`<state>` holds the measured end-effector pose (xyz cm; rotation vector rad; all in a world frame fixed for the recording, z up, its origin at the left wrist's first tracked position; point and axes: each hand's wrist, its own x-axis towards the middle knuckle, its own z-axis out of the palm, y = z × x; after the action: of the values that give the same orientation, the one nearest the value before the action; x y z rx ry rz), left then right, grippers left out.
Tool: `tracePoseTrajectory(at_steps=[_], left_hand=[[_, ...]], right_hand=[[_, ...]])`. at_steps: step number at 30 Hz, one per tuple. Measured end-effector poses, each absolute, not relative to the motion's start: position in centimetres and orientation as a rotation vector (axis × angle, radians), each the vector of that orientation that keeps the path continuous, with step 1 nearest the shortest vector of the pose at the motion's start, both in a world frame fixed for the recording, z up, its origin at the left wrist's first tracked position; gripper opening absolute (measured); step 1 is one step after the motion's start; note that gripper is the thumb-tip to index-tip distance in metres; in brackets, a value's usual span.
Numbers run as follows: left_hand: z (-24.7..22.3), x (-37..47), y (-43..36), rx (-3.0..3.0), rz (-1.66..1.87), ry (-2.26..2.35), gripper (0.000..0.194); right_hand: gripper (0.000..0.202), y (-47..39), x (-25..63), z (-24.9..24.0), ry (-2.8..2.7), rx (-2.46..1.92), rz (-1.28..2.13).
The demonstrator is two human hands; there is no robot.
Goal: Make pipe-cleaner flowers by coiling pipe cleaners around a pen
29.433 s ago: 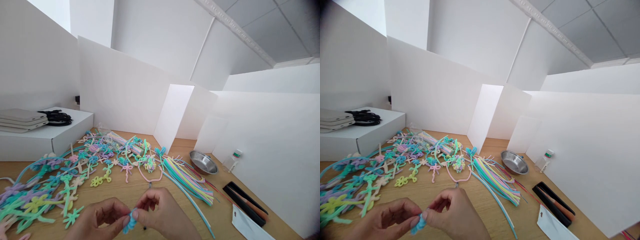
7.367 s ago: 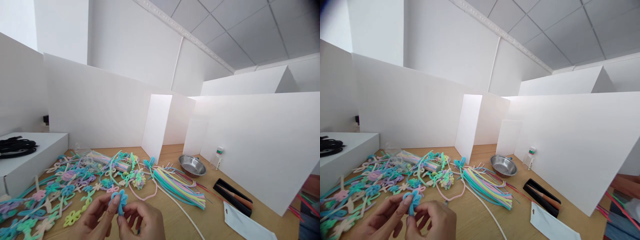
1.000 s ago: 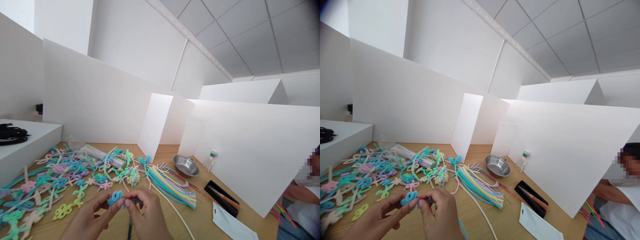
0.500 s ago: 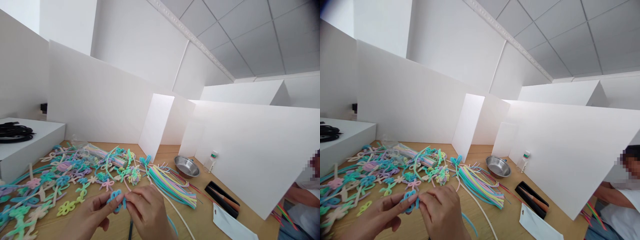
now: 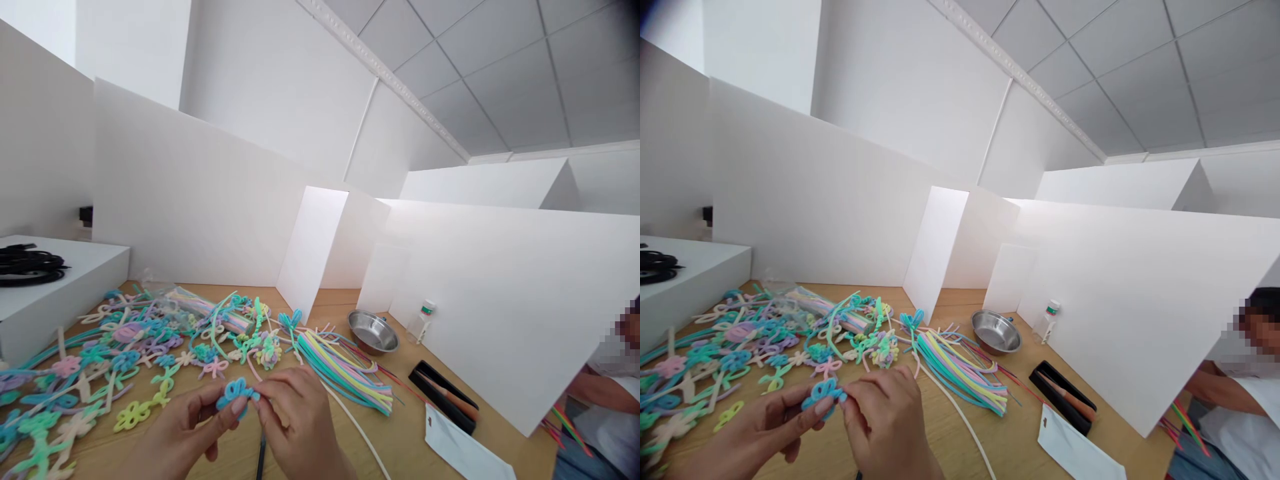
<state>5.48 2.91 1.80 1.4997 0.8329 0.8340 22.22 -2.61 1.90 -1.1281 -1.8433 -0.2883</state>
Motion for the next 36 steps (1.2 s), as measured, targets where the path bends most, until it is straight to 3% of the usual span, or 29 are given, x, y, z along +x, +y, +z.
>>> tracePoseTrajectory(at_steps=[11, 14, 18, 21, 24, 28, 31, 36], left_hand=[[1.4, 5.4, 2.6, 1.53, 1.01, 0.833, 0.017], [1.6, 5.4, 2.5, 1.544, 1.034, 0.809, 0.017], [1.5, 5.4, 2.2, 1.521, 1.029, 0.76, 0.019], [1.5, 5.4, 2.2, 1.492, 0.994, 0.796, 0.022], [1.6, 5.6, 2.4, 1.428, 0.979, 0.879, 0.028], [1.4, 5.9, 2.4, 1.298, 0.971, 0.914, 0.028], [1.5, 6.0, 2.2, 1.118, 0.961, 0.896, 0.026], [1.8, 6.0, 2.2, 1.073, 0.896, 0.883, 0.031]], right_hand=[[0.006, -2.8, 21.6, 2.3, -1.603, -1.118, 0.172], [0.006, -2.9, 21.6, 2.4, -1.448, -1.118, 0.449], [0.019, -2.3, 21.6, 1.9, -1.081, -0.984, 1.08], [0.025, -1.9, 21.5, 1.5, -1.001, -0.934, 1.221], [0.023, -2.0, 21.2, 1.6, -1.115, -1.072, 0.916], [0.006, -2.5, 20.9, 1.8, -1.41, -1.164, 0.161], [0.011, -2.7, 21.0, 1.7, -1.58, -1.11, -0.317], [0.017, -2.6, 21.3, 1.5, -1.66, -1.07, -0.675]])
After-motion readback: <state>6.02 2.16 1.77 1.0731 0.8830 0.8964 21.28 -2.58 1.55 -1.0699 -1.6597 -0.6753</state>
